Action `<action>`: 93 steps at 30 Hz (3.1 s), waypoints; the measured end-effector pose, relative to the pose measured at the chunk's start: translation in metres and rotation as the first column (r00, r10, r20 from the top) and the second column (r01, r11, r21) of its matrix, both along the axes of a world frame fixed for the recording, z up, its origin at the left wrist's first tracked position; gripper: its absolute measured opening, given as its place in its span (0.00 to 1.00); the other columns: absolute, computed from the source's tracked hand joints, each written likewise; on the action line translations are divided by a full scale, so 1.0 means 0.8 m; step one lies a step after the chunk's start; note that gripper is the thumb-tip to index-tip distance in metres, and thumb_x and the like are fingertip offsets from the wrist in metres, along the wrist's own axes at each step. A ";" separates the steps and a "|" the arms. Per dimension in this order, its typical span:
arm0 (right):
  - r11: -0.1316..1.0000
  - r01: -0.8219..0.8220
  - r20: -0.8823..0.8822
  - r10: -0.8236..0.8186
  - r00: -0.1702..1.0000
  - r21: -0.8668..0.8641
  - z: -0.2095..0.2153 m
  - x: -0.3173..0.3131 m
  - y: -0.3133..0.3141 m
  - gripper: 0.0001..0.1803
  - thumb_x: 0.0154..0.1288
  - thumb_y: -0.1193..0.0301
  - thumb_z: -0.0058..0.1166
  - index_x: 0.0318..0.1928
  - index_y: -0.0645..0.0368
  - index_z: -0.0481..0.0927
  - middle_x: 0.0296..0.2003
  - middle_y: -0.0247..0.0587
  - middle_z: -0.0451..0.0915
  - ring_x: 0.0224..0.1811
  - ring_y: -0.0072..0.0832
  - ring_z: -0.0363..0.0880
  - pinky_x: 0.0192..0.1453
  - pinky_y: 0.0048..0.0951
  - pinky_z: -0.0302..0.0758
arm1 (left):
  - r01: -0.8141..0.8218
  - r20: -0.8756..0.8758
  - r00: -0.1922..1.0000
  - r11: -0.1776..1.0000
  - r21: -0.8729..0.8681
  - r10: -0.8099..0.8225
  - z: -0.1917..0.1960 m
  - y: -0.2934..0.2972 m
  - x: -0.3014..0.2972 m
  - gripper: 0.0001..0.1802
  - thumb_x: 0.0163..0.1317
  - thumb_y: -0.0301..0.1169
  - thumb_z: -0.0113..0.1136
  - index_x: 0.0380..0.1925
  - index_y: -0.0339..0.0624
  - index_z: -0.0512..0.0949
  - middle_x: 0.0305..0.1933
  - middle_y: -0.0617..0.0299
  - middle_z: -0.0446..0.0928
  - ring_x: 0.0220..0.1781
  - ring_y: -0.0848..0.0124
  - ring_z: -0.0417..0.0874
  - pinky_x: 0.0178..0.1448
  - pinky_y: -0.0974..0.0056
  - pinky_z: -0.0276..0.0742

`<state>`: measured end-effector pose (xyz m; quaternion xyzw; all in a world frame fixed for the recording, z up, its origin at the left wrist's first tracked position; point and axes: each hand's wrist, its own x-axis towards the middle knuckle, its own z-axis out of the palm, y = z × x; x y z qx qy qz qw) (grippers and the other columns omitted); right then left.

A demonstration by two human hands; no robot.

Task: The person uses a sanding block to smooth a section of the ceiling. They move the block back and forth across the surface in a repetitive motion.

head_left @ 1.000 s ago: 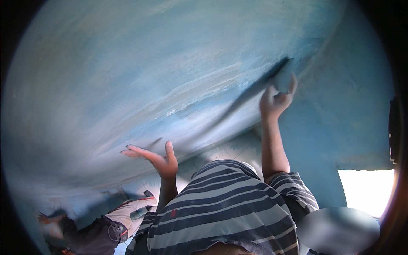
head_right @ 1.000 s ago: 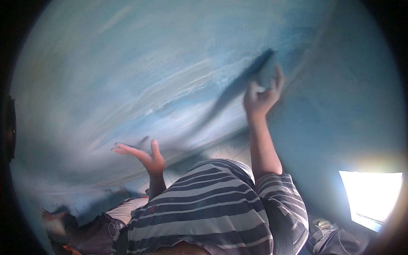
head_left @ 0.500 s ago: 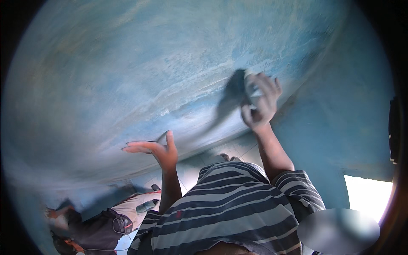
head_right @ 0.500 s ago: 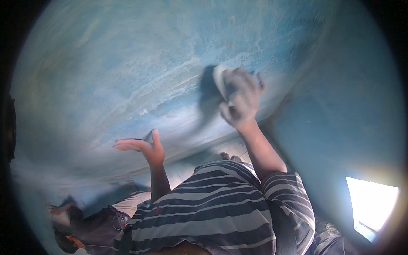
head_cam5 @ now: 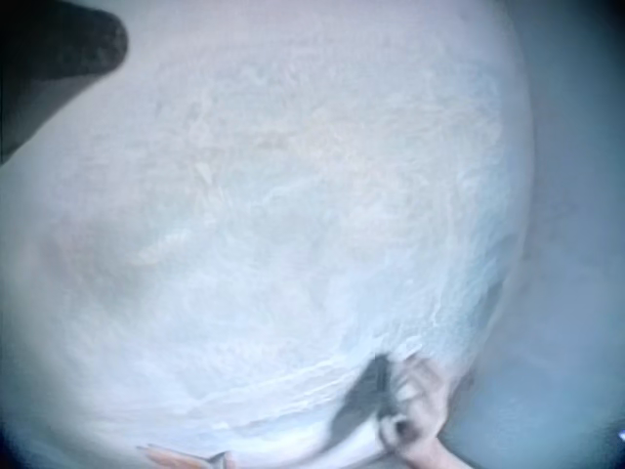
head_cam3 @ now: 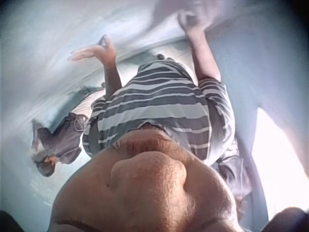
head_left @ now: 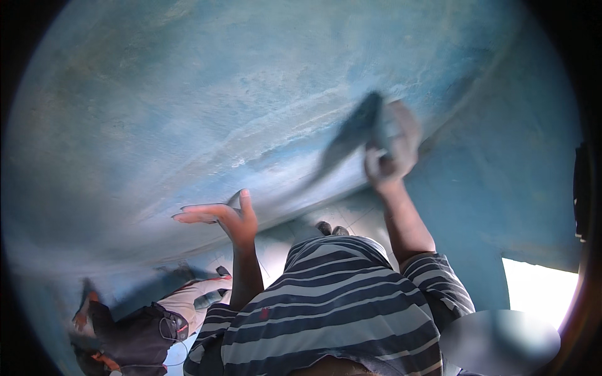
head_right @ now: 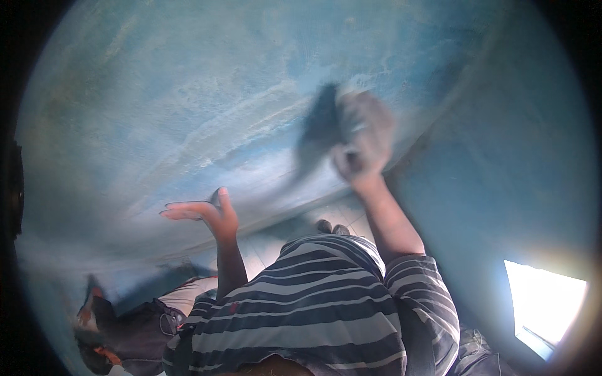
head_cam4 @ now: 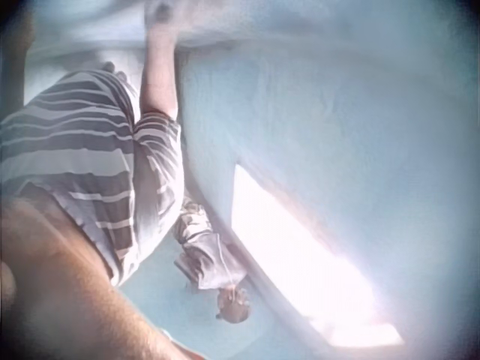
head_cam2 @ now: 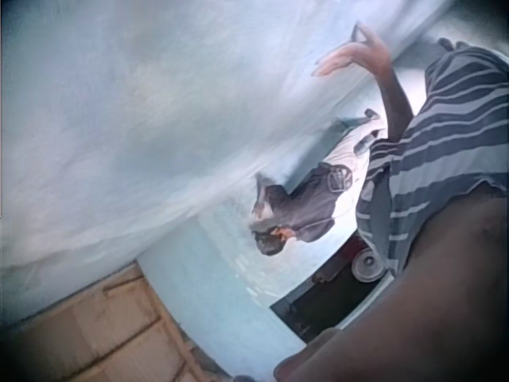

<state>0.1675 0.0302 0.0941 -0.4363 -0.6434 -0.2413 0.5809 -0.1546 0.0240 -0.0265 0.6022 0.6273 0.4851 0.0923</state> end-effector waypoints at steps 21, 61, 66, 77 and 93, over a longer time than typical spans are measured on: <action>0.971 -0.077 0.273 0.139 0.952 -0.226 -0.010 -0.012 -0.021 0.18 0.43 0.73 0.68 0.26 0.55 0.67 0.62 0.43 0.82 0.70 0.49 0.73 0.79 0.59 0.51 | -0.119 -0.260 0.953 0.983 0.141 0.153 0.016 -0.004 0.012 0.73 0.64 0.56 0.66 0.74 0.31 0.14 0.74 0.22 0.05 0.77 0.26 0.07 0.72 0.22 0.16; 0.952 0.302 0.043 -0.300 0.953 -0.052 -0.002 0.049 -0.057 0.16 0.43 0.84 0.61 0.37 0.61 0.80 0.61 0.52 0.82 0.65 0.53 0.73 0.70 0.48 0.68 | -0.061 0.049 0.998 0.911 0.407 0.045 0.008 -0.045 0.069 0.64 0.60 0.32 0.66 0.77 0.29 0.24 0.83 0.31 0.24 0.86 0.41 0.27 0.83 0.42 0.23; 0.998 -0.022 0.057 0.026 0.998 -0.055 -0.008 0.039 -0.072 0.17 0.41 0.85 0.60 0.36 0.62 0.77 0.60 0.53 0.82 0.62 0.52 0.78 0.64 0.45 0.77 | -0.222 0.093 0.975 0.876 0.428 0.202 0.023 -0.049 0.014 0.58 0.64 0.30 0.61 0.78 0.26 0.27 0.83 0.31 0.29 0.86 0.43 0.34 0.84 0.45 0.29; 0.996 0.071 0.118 -0.077 0.990 0.057 -0.039 0.058 -0.070 0.15 0.38 0.88 0.62 0.26 0.60 0.72 0.55 0.55 0.82 0.62 0.52 0.79 0.65 0.46 0.79 | -0.266 0.071 0.961 0.817 0.511 0.269 0.035 0.001 -0.070 0.50 0.72 0.37 0.50 0.79 0.29 0.28 0.83 0.30 0.31 0.84 0.40 0.43 0.83 0.46 0.44; 0.990 0.138 0.128 -0.142 0.982 0.036 -0.041 0.092 -0.096 0.17 0.43 0.86 0.65 0.22 0.60 0.67 0.56 0.60 0.81 0.61 0.56 0.81 0.59 0.46 0.83 | -0.098 -0.234 0.944 0.874 0.475 0.233 0.052 -0.015 -0.006 0.48 0.75 0.47 0.41 0.79 0.27 0.31 0.81 0.29 0.16 0.83 0.37 0.16 0.79 0.33 0.19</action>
